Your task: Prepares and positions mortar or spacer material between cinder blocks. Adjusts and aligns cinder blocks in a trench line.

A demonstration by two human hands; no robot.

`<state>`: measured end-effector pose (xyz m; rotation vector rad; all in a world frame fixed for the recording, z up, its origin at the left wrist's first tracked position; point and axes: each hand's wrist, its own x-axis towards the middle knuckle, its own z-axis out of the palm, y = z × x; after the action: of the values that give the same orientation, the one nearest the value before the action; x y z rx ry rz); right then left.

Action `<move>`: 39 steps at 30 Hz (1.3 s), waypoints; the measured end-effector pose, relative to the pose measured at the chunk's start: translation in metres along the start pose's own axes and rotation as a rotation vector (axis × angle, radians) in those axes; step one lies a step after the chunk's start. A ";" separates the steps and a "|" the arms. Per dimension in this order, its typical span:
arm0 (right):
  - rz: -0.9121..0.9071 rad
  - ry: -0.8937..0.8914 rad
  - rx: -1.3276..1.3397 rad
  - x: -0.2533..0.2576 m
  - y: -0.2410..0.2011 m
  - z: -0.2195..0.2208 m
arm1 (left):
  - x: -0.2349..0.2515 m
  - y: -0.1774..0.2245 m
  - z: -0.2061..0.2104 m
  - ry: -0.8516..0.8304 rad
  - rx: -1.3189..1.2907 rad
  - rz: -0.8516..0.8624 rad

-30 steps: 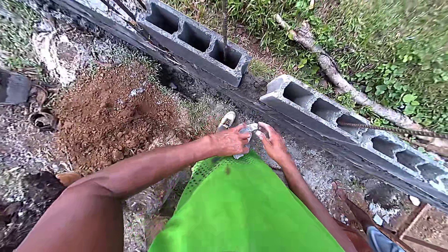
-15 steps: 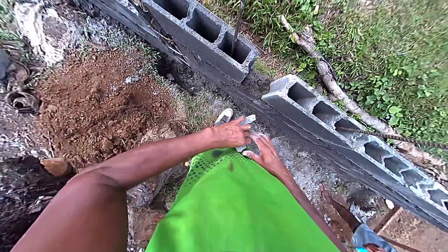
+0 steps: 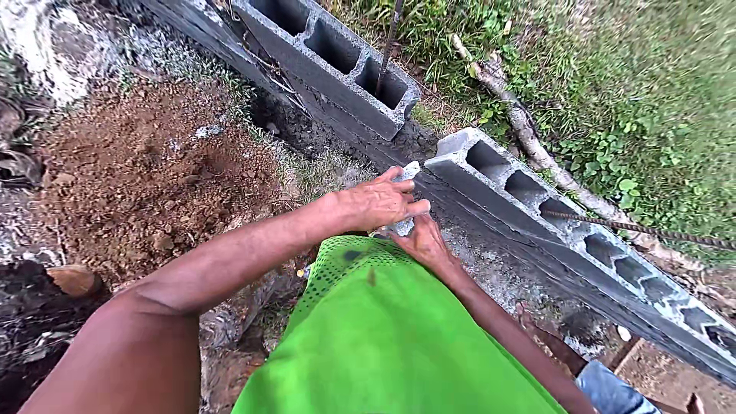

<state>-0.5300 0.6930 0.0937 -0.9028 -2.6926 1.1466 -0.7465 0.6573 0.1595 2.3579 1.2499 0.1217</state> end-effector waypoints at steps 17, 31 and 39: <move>0.498 0.398 0.457 0.050 -0.019 -0.005 | -0.024 -0.002 0.087 0.674 -1.410 -1.212; 0.215 0.426 0.080 0.086 -0.018 0.015 | 0.040 -0.044 0.116 0.813 -1.964 -0.900; 0.145 0.365 0.107 0.081 -0.011 0.016 | 0.035 -0.064 0.130 0.822 -2.023 -0.868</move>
<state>-0.6066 0.7204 0.0776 -1.1755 -2.2864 1.0212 -0.7375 0.6691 0.0113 -0.0534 1.1592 1.3142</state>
